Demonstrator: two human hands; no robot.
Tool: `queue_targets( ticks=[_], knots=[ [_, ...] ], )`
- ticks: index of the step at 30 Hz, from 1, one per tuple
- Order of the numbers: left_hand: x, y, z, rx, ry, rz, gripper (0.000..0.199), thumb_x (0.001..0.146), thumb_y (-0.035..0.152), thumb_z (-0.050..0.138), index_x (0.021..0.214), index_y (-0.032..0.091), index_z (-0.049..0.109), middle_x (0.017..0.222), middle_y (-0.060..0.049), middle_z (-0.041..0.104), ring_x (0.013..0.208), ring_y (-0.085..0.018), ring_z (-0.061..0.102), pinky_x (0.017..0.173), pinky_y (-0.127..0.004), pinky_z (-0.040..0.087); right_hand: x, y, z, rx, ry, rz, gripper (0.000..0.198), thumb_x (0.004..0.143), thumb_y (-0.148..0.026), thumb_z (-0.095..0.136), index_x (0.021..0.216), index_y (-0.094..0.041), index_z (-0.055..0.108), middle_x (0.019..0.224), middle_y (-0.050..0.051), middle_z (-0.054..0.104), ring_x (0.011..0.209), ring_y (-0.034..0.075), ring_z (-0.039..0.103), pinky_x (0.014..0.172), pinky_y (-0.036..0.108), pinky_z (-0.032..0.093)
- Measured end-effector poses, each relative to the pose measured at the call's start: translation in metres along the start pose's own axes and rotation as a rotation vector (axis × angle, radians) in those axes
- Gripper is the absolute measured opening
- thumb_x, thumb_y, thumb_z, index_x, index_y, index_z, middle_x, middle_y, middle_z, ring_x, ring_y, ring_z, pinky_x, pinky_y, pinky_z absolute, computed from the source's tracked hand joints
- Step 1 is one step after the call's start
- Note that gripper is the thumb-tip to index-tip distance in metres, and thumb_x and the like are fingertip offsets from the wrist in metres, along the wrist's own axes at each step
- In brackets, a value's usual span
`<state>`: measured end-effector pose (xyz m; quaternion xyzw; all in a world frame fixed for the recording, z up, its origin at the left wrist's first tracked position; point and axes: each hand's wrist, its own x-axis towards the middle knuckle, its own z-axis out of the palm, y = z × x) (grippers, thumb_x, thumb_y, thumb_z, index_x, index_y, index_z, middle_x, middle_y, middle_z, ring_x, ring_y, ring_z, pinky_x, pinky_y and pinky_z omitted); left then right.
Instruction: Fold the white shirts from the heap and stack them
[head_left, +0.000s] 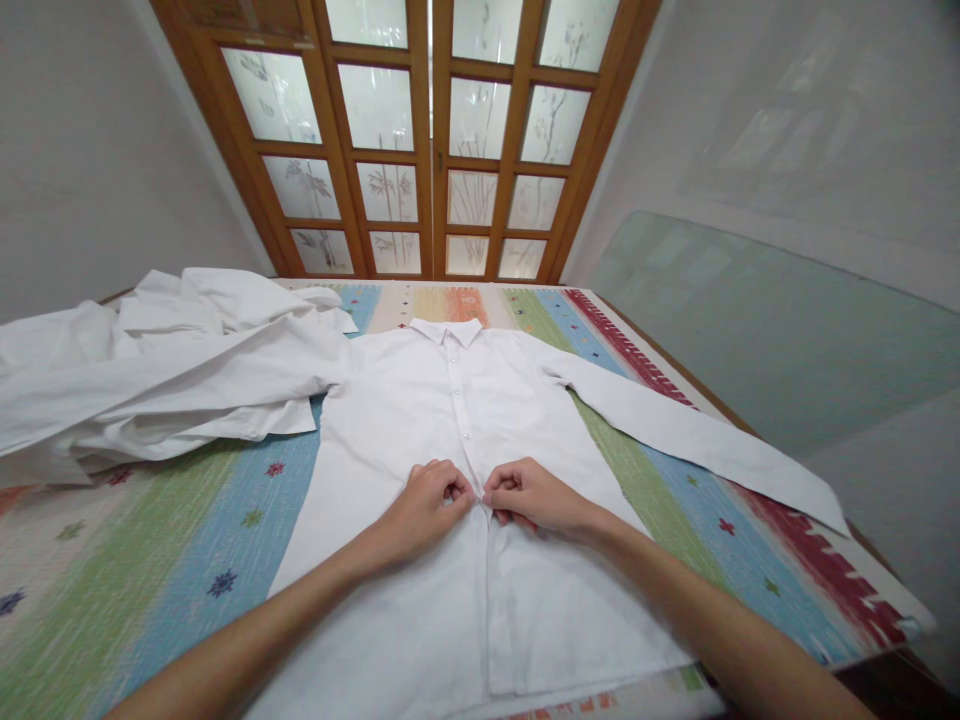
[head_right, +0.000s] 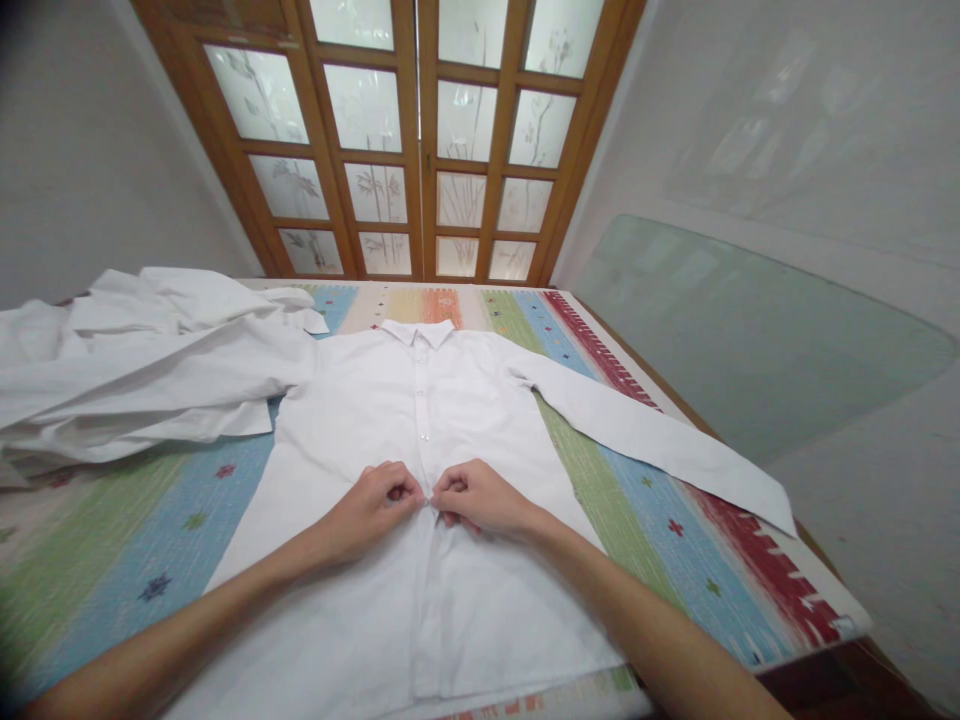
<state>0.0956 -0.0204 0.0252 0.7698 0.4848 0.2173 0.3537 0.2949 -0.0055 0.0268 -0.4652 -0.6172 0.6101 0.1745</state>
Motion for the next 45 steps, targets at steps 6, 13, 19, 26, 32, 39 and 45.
queue_targets(
  ticks=[6, 13, 19, 26, 32, 39, 45],
  knots=[
    [0.000, 0.003, -0.001, 0.017, -0.002, -0.015, 0.020, 0.086, 0.029, 0.050, 0.080, 0.019, 0.065, 0.084, -0.004, 0.066, 0.085, -0.019, 0.056, 0.086, -0.035, 0.038, 0.001, 0.003, 0.000, -0.003, -0.004, -0.018, 0.021, 0.078, -0.036, 0.064, 0.075, -0.015, 0.062, 0.055, -0.004, 0.060, 0.034, 0.004, 0.039, 0.033, 0.018, 0.023],
    [0.001, 0.005, -0.002, 0.012, -0.024, -0.027, 0.022, 0.086, 0.033, 0.050, 0.080, 0.019, 0.066, 0.084, -0.004, 0.065, 0.086, -0.019, 0.057, 0.083, -0.033, 0.040, 0.001, 0.001, 0.001, 0.015, -0.006, -0.020, 0.019, 0.077, -0.034, 0.062, 0.076, -0.015, 0.063, 0.055, -0.003, 0.061, 0.034, 0.004, 0.038, 0.033, 0.018, 0.023],
    [0.000, 0.006, -0.005, -0.004, -0.029, -0.038, 0.024, 0.085, 0.033, 0.049, 0.080, 0.018, 0.067, 0.084, -0.004, 0.066, 0.085, -0.019, 0.057, 0.080, -0.031, 0.041, -0.002, 0.001, 0.004, 0.037, 0.014, -0.025, 0.015, 0.076, -0.026, 0.056, 0.077, -0.015, 0.066, 0.057, -0.003, 0.063, 0.034, 0.005, 0.039, 0.033, 0.019, 0.025],
    [0.000, 0.008, -0.009, -0.081, -0.045, -0.064, 0.025, 0.082, 0.034, 0.051, 0.080, 0.017, 0.069, 0.080, -0.004, 0.066, 0.076, -0.018, 0.056, 0.070, -0.028, 0.042, -0.008, 0.009, 0.014, -0.061, 0.151, -0.141, 0.012, 0.078, -0.026, 0.061, 0.082, -0.016, 0.067, 0.063, 0.000, 0.067, 0.045, 0.009, 0.048, 0.043, 0.020, 0.035],
    [0.002, 0.001, -0.010, -0.190, -0.061, -0.089, 0.026, 0.081, 0.037, 0.052, 0.082, 0.016, 0.067, 0.077, -0.002, 0.064, 0.071, -0.016, 0.054, 0.065, -0.026, 0.041, -0.011, 0.009, 0.017, -0.289, 0.306, -0.385, 0.013, 0.083, -0.025, 0.062, 0.083, -0.018, 0.073, 0.073, 0.003, 0.069, 0.063, 0.013, 0.056, 0.059, 0.024, 0.042],
    [0.004, 0.001, -0.017, -0.228, -0.094, -0.101, 0.027, 0.080, 0.040, 0.053, 0.079, 0.015, 0.064, 0.074, 0.000, 0.060, 0.069, -0.015, 0.051, 0.062, -0.026, 0.039, -0.011, 0.008, 0.017, -0.369, 0.382, -0.593, 0.012, 0.086, -0.026, 0.065, 0.085, -0.019, 0.074, 0.077, 0.003, 0.067, 0.063, 0.012, 0.055, 0.059, 0.024, 0.043],
    [0.003, 0.003, -0.018, -0.452, -0.202, -0.199, 0.033, 0.079, 0.048, 0.055, 0.078, 0.015, 0.058, 0.056, 0.006, 0.045, 0.049, -0.008, 0.037, 0.048, -0.022, 0.028, -0.010, 0.008, 0.015, -0.356, 0.364, -0.640, 0.018, 0.089, -0.032, 0.061, 0.087, -0.020, 0.074, 0.080, 0.005, 0.067, 0.064, 0.013, 0.056, 0.057, 0.024, 0.044]
  ],
)
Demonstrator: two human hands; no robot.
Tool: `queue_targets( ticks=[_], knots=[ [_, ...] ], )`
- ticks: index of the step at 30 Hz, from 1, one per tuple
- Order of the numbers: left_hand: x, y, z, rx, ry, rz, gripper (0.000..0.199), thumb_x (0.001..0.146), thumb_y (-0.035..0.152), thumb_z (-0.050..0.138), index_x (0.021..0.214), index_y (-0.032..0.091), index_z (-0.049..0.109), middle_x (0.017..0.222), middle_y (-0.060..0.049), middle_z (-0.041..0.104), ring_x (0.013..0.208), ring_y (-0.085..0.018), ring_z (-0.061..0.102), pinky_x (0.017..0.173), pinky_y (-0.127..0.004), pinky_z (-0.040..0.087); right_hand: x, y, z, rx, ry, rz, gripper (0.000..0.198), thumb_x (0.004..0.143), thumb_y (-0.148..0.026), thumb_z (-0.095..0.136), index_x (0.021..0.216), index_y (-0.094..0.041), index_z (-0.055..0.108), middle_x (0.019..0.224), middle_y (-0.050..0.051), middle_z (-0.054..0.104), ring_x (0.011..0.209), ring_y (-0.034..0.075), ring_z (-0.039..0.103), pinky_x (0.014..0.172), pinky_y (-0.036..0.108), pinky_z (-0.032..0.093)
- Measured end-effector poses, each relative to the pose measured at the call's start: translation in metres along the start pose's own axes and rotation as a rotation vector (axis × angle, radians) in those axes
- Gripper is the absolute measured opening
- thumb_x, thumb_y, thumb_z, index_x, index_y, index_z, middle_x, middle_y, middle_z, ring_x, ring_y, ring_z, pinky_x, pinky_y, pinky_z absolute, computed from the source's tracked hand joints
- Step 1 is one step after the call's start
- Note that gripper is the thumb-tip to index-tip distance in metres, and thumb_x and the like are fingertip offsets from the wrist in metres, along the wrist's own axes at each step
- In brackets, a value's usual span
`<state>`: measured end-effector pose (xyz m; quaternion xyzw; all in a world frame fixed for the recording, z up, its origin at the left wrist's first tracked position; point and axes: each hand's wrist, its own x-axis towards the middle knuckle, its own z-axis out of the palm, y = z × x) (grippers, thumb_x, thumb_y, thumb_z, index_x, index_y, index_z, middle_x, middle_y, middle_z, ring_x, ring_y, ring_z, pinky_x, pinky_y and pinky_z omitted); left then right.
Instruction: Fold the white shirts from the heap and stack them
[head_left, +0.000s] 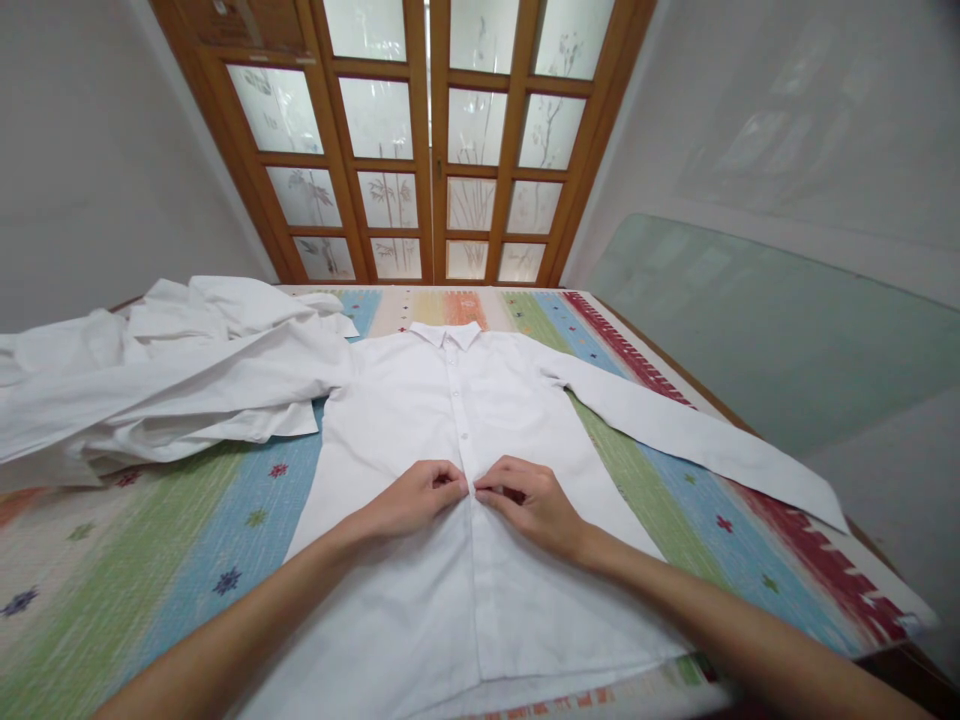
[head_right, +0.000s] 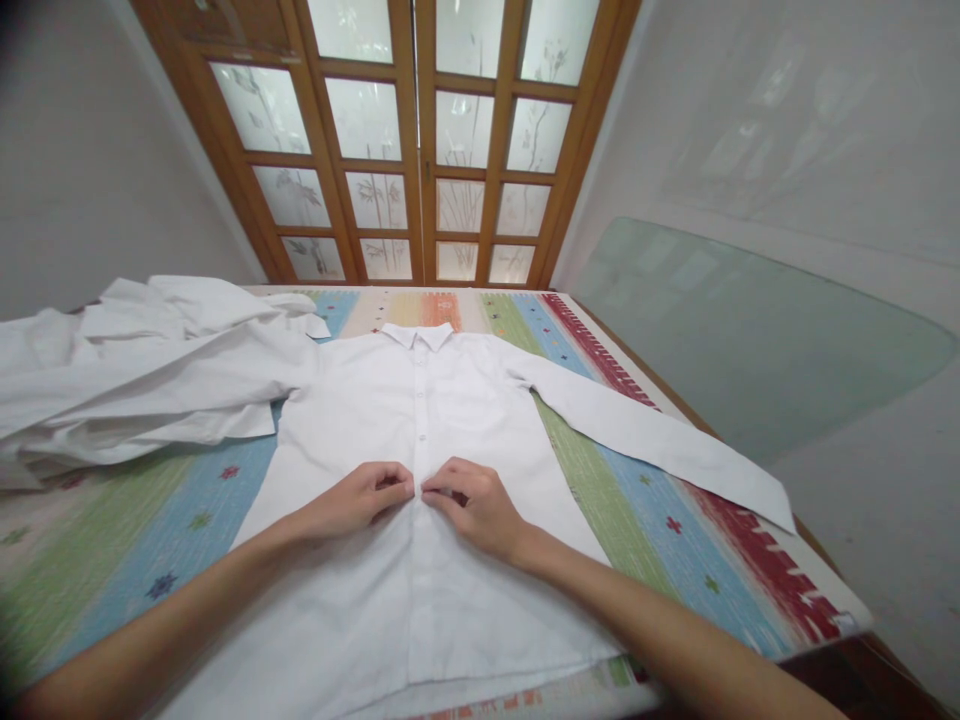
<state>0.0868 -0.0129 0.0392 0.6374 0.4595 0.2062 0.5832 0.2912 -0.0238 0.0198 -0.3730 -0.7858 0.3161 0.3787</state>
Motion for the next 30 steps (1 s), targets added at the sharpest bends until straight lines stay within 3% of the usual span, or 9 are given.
queue_targets(
  ticks=[7, 13, 24, 30],
  knots=[
    [0.002, -0.004, 0.007, -0.288, -0.065, -0.076, 0.028, 0.075, 0.044, 0.059, 0.071, 0.017, 0.049, 0.057, 0.006, 0.049, 0.040, -0.004, 0.037, 0.041, -0.019, 0.024, 0.002, 0.000, 0.000, 0.005, 0.036, 0.001, 0.019, 0.088, -0.036, 0.064, 0.087, -0.020, 0.073, 0.078, 0.005, 0.067, 0.061, 0.012, 0.054, 0.057, 0.025, 0.044],
    [0.002, -0.004, 0.010, -0.305, -0.041, -0.096, 0.028, 0.073, 0.044, 0.058, 0.065, 0.018, 0.048, 0.050, 0.007, 0.049, 0.036, -0.004, 0.036, 0.038, -0.019, 0.023, 0.003, 0.002, 0.003, -0.010, 0.027, 0.005, 0.021, 0.088, -0.039, 0.063, 0.086, -0.019, 0.072, 0.076, 0.004, 0.066, 0.061, 0.012, 0.054, 0.057, 0.025, 0.044],
    [0.003, -0.008, 0.019, -0.387, 0.017, -0.173, 0.030, 0.072, 0.044, 0.057, 0.057, 0.019, 0.048, 0.034, 0.009, 0.037, 0.029, -0.004, 0.025, 0.035, -0.019, 0.016, -0.001, 0.012, 0.006, -0.187, -0.030, -0.166, 0.020, 0.093, -0.034, 0.055, 0.097, -0.019, 0.067, 0.083, 0.006, 0.065, 0.062, 0.013, 0.053, 0.061, 0.027, 0.046],
    [0.007, -0.014, 0.022, -0.342, 0.042, -0.179, 0.032, 0.080, 0.042, 0.052, 0.059, 0.017, 0.051, 0.038, 0.005, 0.048, 0.027, -0.005, 0.035, 0.031, -0.018, 0.023, -0.002, 0.012, 0.003, -0.283, -0.084, -0.247, 0.021, 0.096, -0.029, 0.049, 0.099, -0.018, 0.066, 0.085, 0.008, 0.066, 0.072, 0.016, 0.059, 0.066, 0.027, 0.048]
  ],
)
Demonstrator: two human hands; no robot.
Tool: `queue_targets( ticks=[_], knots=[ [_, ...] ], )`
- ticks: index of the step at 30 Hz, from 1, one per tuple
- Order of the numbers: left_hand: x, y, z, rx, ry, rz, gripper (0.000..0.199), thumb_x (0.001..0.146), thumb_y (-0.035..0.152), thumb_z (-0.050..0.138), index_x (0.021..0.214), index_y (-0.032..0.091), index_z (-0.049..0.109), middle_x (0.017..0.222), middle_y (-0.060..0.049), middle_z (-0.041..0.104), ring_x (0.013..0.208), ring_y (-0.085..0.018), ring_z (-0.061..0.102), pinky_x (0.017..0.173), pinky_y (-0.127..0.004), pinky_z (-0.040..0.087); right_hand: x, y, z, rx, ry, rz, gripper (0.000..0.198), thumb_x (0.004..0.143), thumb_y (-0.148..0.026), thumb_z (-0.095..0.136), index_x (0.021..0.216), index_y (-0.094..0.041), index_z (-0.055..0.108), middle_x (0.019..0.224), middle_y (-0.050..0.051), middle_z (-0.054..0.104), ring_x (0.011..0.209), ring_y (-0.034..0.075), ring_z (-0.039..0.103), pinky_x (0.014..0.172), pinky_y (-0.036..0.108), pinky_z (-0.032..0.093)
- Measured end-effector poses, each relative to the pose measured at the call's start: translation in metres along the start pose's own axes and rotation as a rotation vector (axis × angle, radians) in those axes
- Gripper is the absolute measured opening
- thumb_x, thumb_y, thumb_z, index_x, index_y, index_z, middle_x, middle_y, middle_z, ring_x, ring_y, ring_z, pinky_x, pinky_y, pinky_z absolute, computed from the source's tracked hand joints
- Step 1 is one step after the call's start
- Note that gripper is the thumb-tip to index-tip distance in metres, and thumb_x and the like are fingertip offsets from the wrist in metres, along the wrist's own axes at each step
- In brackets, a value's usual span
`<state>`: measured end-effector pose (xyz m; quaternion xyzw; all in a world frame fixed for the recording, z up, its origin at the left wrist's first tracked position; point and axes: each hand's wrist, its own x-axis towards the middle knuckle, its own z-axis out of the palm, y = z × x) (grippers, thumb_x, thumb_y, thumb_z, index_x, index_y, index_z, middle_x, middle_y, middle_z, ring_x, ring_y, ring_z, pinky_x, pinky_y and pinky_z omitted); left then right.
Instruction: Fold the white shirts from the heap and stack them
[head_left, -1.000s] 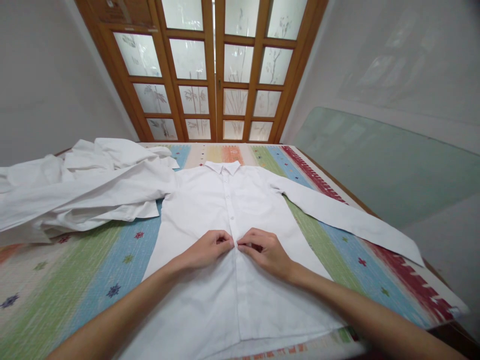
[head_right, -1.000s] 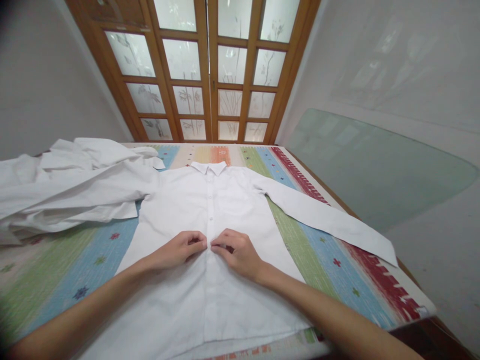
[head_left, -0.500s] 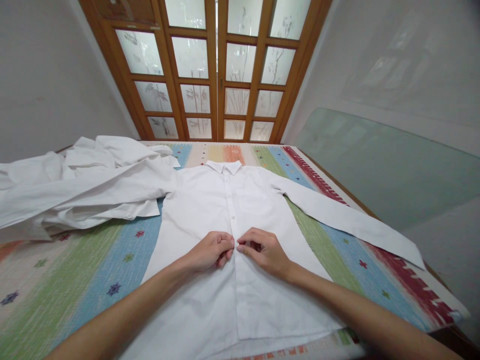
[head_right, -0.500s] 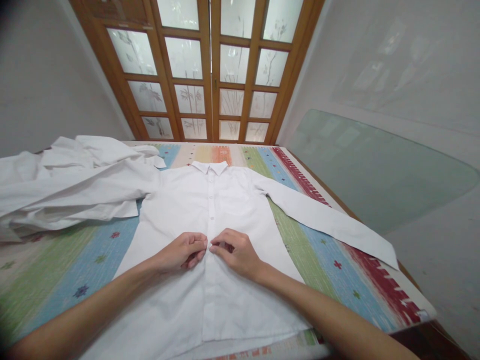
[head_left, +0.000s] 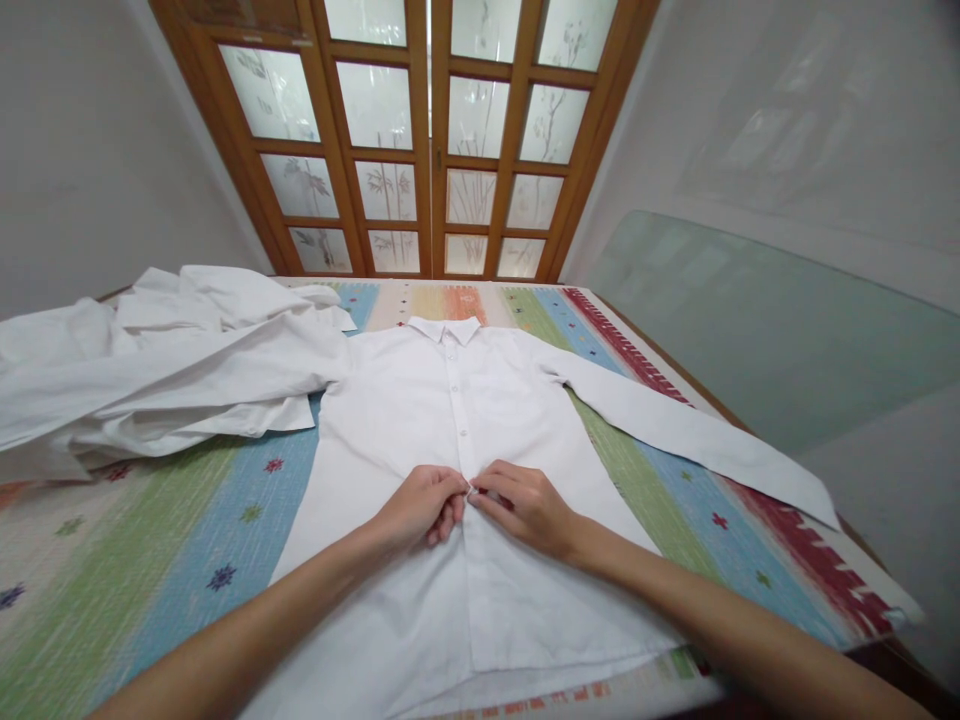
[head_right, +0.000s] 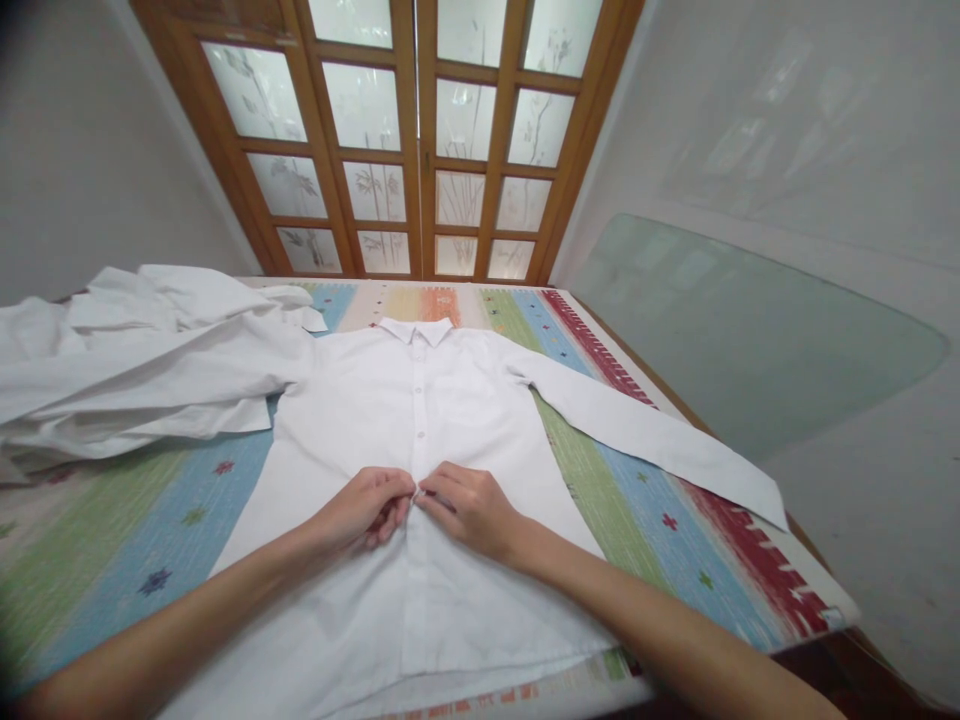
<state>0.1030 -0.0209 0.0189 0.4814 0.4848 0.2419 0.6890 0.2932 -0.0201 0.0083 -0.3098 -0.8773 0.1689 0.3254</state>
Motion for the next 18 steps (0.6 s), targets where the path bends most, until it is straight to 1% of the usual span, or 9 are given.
queue_targets(
  ticks=[3, 7, 10, 13, 18],
  knots=[
    [-0.001, 0.003, -0.002, 0.054, 0.059, 0.010, 0.030, 0.081, 0.041, 0.054, 0.065, 0.016, 0.055, 0.047, 0.003, 0.055, 0.031, -0.007, 0.044, 0.031, -0.018, 0.028, 0.001, -0.001, 0.000, -0.010, 0.001, 0.009, 0.019, 0.095, -0.028, 0.050, 0.097, -0.018, 0.066, 0.082, 0.007, 0.065, 0.068, 0.015, 0.057, 0.063, 0.026, 0.047],
    [-0.007, 0.009, -0.004, 0.168, 0.085, 0.053, 0.024, 0.078, 0.039, 0.062, 0.074, 0.015, 0.061, 0.049, 0.004, 0.056, 0.033, -0.007, 0.047, 0.033, -0.017, 0.032, 0.002, -0.002, 0.001, 0.016, -0.009, 0.032, 0.015, 0.093, -0.025, 0.052, 0.092, -0.018, 0.065, 0.077, 0.005, 0.063, 0.065, 0.014, 0.055, 0.062, 0.026, 0.045],
    [-0.009, 0.009, -0.006, 0.241, 0.062, 0.076, 0.022, 0.080, 0.036, 0.058, 0.077, 0.015, 0.062, 0.050, 0.004, 0.057, 0.033, -0.007, 0.046, 0.033, -0.018, 0.032, 0.002, -0.003, 0.001, 0.053, -0.020, 0.074, 0.014, 0.092, -0.026, 0.053, 0.094, -0.018, 0.065, 0.076, 0.004, 0.063, 0.063, 0.013, 0.055, 0.061, 0.025, 0.044],
    [-0.010, 0.008, -0.006, 0.304, 0.060, 0.091, 0.022, 0.081, 0.036, 0.054, 0.076, 0.015, 0.060, 0.051, 0.003, 0.058, 0.032, -0.007, 0.045, 0.033, -0.018, 0.031, 0.001, -0.003, 0.001, 0.067, -0.028, 0.111, 0.013, 0.091, -0.026, 0.055, 0.093, -0.018, 0.065, 0.075, 0.003, 0.063, 0.062, 0.013, 0.054, 0.060, 0.025, 0.043],
    [-0.010, 0.009, -0.003, 0.406, 0.089, 0.113, 0.021, 0.082, 0.035, 0.049, 0.074, 0.016, 0.057, 0.050, 0.004, 0.057, 0.033, -0.008, 0.045, 0.034, -0.019, 0.031, 0.002, -0.002, 0.003, 0.044, -0.035, 0.096, 0.008, 0.087, -0.020, 0.057, 0.091, -0.017, 0.063, 0.074, 0.002, 0.062, 0.061, 0.012, 0.053, 0.058, 0.024, 0.042]
  ],
)
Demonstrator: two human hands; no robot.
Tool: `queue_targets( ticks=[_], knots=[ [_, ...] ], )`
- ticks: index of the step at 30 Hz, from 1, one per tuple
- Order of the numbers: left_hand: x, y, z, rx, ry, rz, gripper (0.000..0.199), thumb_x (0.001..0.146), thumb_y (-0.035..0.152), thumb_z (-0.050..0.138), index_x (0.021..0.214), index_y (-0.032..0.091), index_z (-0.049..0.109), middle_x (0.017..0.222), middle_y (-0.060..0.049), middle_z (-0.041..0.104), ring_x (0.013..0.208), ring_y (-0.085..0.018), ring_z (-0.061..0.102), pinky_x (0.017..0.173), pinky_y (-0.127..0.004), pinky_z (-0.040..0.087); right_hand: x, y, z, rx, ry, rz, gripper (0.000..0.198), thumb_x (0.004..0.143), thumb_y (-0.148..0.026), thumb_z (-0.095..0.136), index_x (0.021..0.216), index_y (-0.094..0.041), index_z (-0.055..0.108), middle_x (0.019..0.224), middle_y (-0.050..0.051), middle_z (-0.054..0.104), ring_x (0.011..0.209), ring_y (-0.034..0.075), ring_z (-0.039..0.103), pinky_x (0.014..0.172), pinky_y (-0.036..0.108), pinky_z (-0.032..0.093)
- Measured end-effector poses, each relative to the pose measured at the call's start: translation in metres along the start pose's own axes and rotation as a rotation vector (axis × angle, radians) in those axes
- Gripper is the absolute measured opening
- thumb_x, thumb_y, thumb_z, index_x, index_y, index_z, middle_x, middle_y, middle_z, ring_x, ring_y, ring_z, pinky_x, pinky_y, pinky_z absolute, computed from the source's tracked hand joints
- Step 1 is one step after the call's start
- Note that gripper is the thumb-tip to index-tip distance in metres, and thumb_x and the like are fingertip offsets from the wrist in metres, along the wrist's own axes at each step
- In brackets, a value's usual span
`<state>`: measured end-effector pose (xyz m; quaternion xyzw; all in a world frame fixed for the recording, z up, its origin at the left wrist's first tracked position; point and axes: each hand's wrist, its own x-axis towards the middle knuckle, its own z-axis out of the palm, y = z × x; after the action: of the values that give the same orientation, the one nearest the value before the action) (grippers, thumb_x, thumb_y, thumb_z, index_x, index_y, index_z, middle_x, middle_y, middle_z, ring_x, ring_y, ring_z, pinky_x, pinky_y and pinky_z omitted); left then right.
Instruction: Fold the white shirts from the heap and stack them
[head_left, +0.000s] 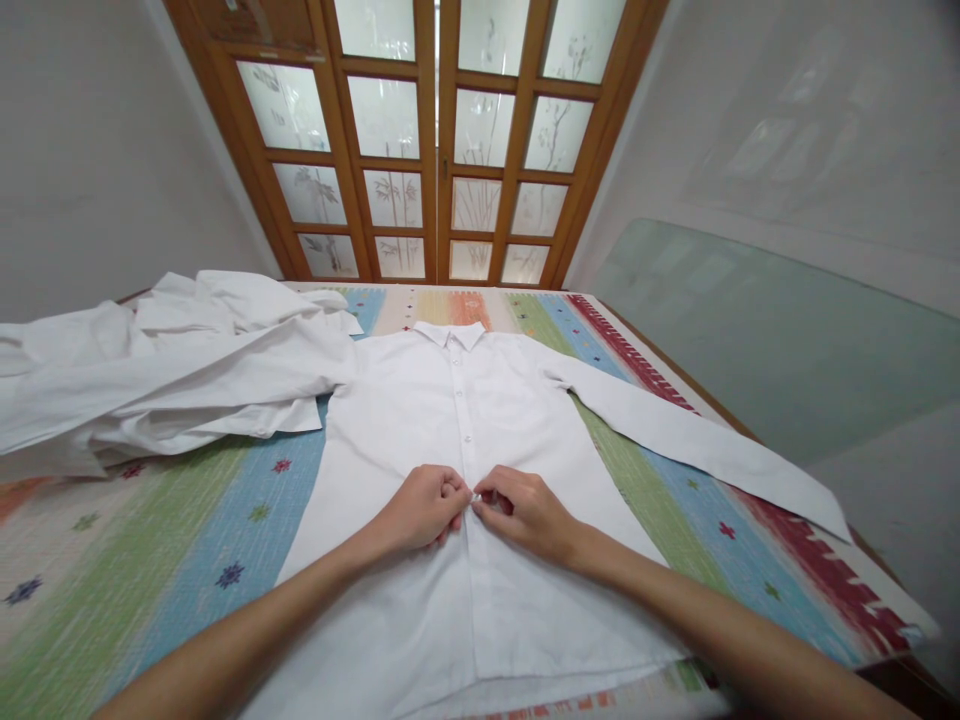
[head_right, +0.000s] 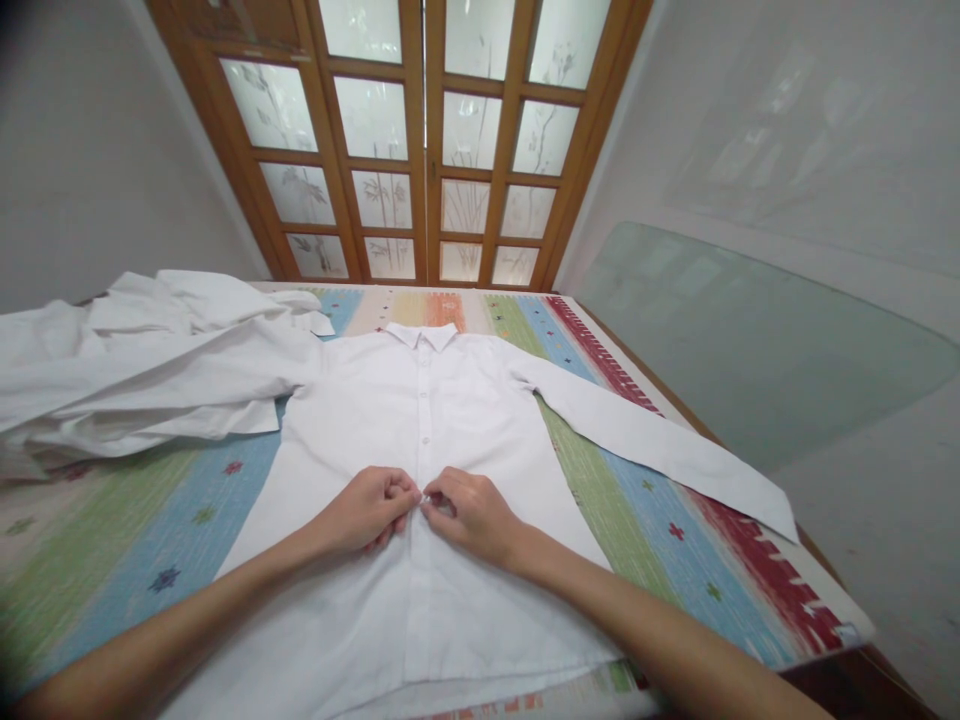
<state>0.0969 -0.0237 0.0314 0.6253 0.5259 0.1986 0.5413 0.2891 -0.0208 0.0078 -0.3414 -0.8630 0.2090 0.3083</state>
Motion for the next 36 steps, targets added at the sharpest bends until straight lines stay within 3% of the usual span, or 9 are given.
queue_targets(
  ticks=[11, 21, 36],
  knots=[
    [-0.001, 0.002, 0.001, 0.039, 0.017, -0.034, 0.017, 0.080, 0.029, 0.049, 0.073, 0.017, 0.057, 0.048, 0.005, 0.055, 0.031, -0.009, 0.043, 0.032, -0.020, 0.031, -0.002, -0.001, 0.003, -0.023, 0.059, -0.060, 0.009, 0.087, -0.018, 0.055, 0.090, -0.018, 0.063, 0.072, 0.002, 0.063, 0.060, 0.012, 0.054, 0.058, 0.024, 0.044],
    [-0.002, 0.006, 0.004, 0.065, 0.068, -0.044, 0.014, 0.077, 0.021, 0.048, 0.067, 0.017, 0.057, 0.047, 0.005, 0.056, 0.028, -0.010, 0.044, 0.030, -0.020, 0.030, 0.007, -0.008, 0.001, -0.004, 0.001, 0.233, 0.008, 0.071, -0.011, 0.065, 0.076, -0.017, 0.068, 0.070, 0.002, 0.067, 0.064, 0.014, 0.060, 0.061, 0.024, 0.043],
    [-0.004, 0.004, 0.008, 0.215, 0.129, 0.064, 0.020, 0.080, 0.027, 0.048, 0.070, 0.016, 0.062, 0.051, 0.002, 0.060, 0.039, -0.012, 0.050, 0.044, -0.022, 0.037, 0.012, -0.016, -0.003, -0.090, -0.075, 0.296, 0.011, 0.075, -0.011, 0.061, 0.067, -0.016, 0.068, 0.066, 0.002, 0.068, 0.062, 0.014, 0.059, 0.060, 0.023, 0.038]
  ],
)
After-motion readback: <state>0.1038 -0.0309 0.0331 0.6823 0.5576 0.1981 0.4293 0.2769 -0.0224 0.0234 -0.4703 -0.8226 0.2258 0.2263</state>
